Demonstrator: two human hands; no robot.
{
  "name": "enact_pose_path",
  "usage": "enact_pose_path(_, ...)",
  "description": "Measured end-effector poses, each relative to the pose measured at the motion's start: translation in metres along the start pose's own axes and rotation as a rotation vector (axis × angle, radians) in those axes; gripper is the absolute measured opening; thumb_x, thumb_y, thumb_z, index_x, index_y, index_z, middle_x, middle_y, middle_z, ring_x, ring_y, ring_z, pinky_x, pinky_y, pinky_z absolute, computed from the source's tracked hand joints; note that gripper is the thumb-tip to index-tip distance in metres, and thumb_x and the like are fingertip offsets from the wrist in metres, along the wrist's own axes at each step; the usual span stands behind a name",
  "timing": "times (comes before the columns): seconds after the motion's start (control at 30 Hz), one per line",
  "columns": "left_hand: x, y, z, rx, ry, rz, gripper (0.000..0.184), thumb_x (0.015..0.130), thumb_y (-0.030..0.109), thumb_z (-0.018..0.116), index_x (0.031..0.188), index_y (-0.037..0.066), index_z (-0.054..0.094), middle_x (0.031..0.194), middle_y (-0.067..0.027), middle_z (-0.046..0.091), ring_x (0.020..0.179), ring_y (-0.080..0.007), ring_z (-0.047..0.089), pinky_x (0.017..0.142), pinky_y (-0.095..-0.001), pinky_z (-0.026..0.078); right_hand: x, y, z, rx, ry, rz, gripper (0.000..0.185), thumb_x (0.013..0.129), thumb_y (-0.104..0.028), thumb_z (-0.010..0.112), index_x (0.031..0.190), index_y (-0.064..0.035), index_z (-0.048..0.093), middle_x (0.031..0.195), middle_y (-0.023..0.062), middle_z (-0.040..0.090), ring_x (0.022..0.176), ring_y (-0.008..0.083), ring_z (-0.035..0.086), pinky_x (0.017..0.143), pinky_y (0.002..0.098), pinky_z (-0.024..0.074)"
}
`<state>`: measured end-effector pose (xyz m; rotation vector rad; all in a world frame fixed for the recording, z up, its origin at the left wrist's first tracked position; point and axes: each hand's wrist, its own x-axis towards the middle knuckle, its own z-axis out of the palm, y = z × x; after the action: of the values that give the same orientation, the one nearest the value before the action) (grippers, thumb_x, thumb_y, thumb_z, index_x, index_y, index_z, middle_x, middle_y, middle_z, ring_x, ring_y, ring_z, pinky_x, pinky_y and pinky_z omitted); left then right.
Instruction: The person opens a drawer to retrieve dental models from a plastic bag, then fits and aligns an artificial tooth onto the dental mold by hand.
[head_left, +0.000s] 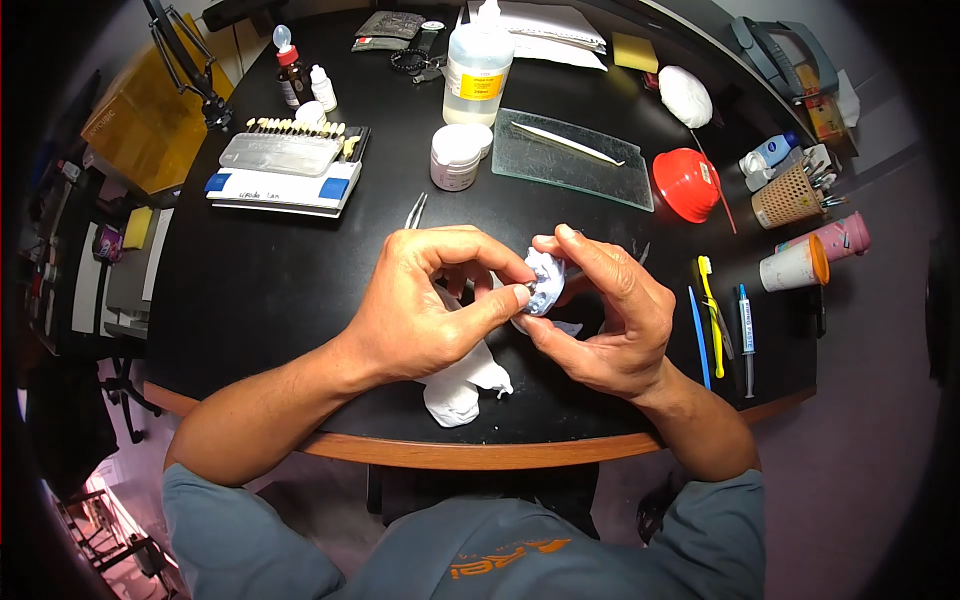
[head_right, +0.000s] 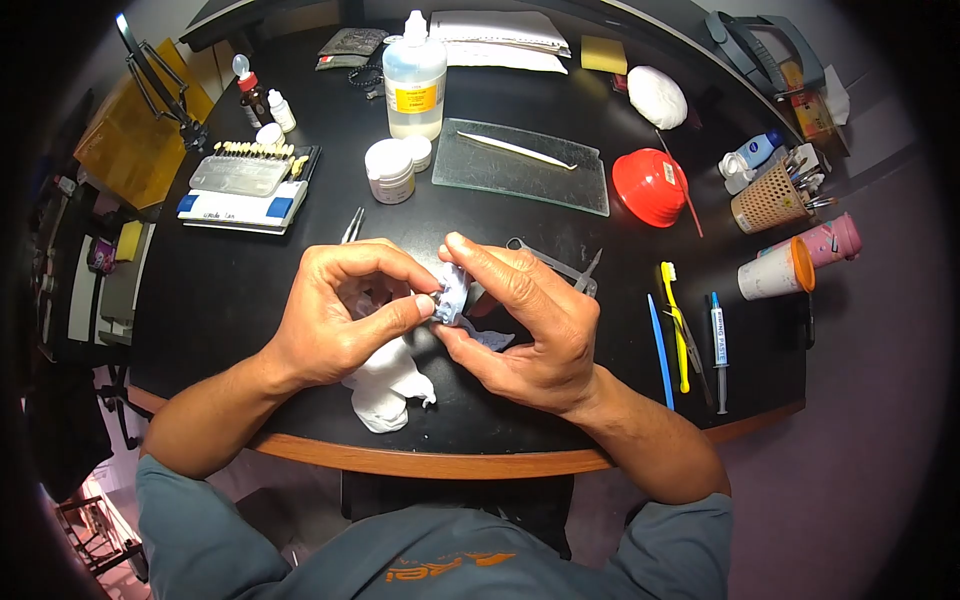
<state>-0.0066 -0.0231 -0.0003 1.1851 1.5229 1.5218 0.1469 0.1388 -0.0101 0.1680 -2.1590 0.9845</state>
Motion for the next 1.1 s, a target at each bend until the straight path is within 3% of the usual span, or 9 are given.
enact_pose_path(0.1, 0.0003, -0.0028, -0.0011, -0.096, 0.012, -0.023, 0.013, 0.09, 0.0, 0.073, 0.102, -0.005, 0.072, 0.098, -0.0102, 0.072, 0.09, -0.0115, 0.068, 0.082, -0.0269, 0.054, 0.0, 0.0011, -0.0011, 0.035, -0.014, 0.006, 0.072, 0.071, 0.005, 0.085, 0.138, 0.0022, 0.059, 0.121, 0.0194, 0.069, 0.098, 0.0211, 0.072, 0.073, 0.0281, 0.0623)
enact_pose_path(0.2, 0.0022, -0.0018, -0.0047, -0.177, 0.038, -0.036, 0.013, 0.091, 0.001, 0.072, 0.102, -0.005, 0.071, 0.098, -0.0099, 0.072, 0.093, -0.012, 0.067, 0.087, -0.0287, 0.053, -0.0012, -0.0004, 0.0018, 0.301, 0.033, 0.18, 0.074, 0.075, 0.007, 0.083, 0.143, 0.0031, 0.053, 0.131, 0.021, 0.064, 0.109, 0.0227, 0.069, 0.085, 0.0302, 0.0621)
enact_pose_path(0.27, 0.0032, 0.0001, -0.0069, -0.213, 0.047, -0.055, 0.012, 0.091, 0.001, 0.072, 0.101, -0.005, 0.071, 0.097, -0.0094, 0.072, 0.092, -0.0119, 0.067, 0.088, -0.0285, 0.052, -0.0018, -0.0033, -0.002, 0.587, 0.029, 0.394, 0.077, 0.083, 0.009, 0.078, 0.15, 0.0044, 0.041, 0.143, 0.0242, 0.054, 0.123, 0.0248, 0.063, 0.103, 0.0361, 0.0554)
enact_pose_path(0.33, 0.0038, 0.0007, -0.0071, -0.227, 0.056, -0.051, 0.011, 0.091, 0.001, 0.072, 0.101, -0.004, 0.071, 0.097, -0.0087, 0.072, 0.092, -0.0117, 0.066, 0.087, -0.0283, 0.052, 0.0005, -0.0023, -0.0058, 0.763, 0.047, 0.534, 0.073, 0.087, 0.008, 0.075, 0.151, 0.0044, 0.04, 0.144, 0.026, 0.053, 0.125, 0.026, 0.062, 0.105, 0.0375, 0.0536)
enact_pose_path(0.47, 0.0039, 0.0018, -0.0061, -0.173, 0.065, 0.007, 0.012, 0.091, 0.0, 0.072, 0.102, -0.004, 0.071, 0.098, -0.0083, 0.07, 0.091, -0.0115, 0.065, 0.084, -0.0276, 0.052, -0.0001, 0.0054, -0.0058, 0.881, 0.021, 0.593, 0.065, 0.091, 0.007, 0.071, 0.15, 0.0044, 0.041, 0.144, 0.0259, 0.054, 0.127, 0.0288, 0.061, 0.107, 0.038, 0.0515)
enact_pose_path(0.63, 0.0042, -0.0021, -0.0082, 0.016, 0.095, 0.087, 0.012, 0.089, 0.0, 0.073, 0.101, -0.003, 0.073, 0.099, -0.0079, 0.066, 0.088, -0.0101, 0.062, 0.078, -0.0257, 0.048, 0.0002, 0.0065, -0.0056, 0.96, 0.025, 0.631, 0.062, 0.092, 0.005, 0.07, 0.149, 0.004, 0.044, 0.143, 0.026, 0.054, 0.127, 0.0287, 0.061, 0.108, 0.0372, 0.0509)
enact_pose_path(0.83, 0.0042, -0.0008, -0.0057, -0.009, 0.074, 0.109, 0.014, 0.087, 0.001, 0.076, 0.102, 0.001, 0.077, 0.096, -0.0056, 0.065, 0.082, -0.0079, 0.055, 0.072, -0.024, 0.041, -0.0006, 0.0047, -0.0061, 0.986, 0.004, 0.657, 0.061, 0.094, 0.003, 0.07, 0.149, 0.0033, 0.044, 0.144, 0.0263, 0.053, 0.128, 0.0281, 0.06, 0.109, 0.0369, 0.0492)
enact_pose_path(1.1, 0.0054, -0.0031, -0.0078, -0.007, 0.049, 0.129, 0.015, 0.087, 0.004, 0.077, 0.102, 0.002, 0.08, 0.089, -0.0031, 0.063, 0.08, -0.0078, 0.05, 0.072, -0.0243, 0.038, -0.0002, 0.0061, -0.0081, 1.063, -0.022, 0.68, 0.059, 0.095, 0.001, 0.068, 0.149, 0.0021, 0.044, 0.146, 0.0261, 0.052, 0.132, 0.0278, 0.057, 0.111, 0.0388, 0.0468)
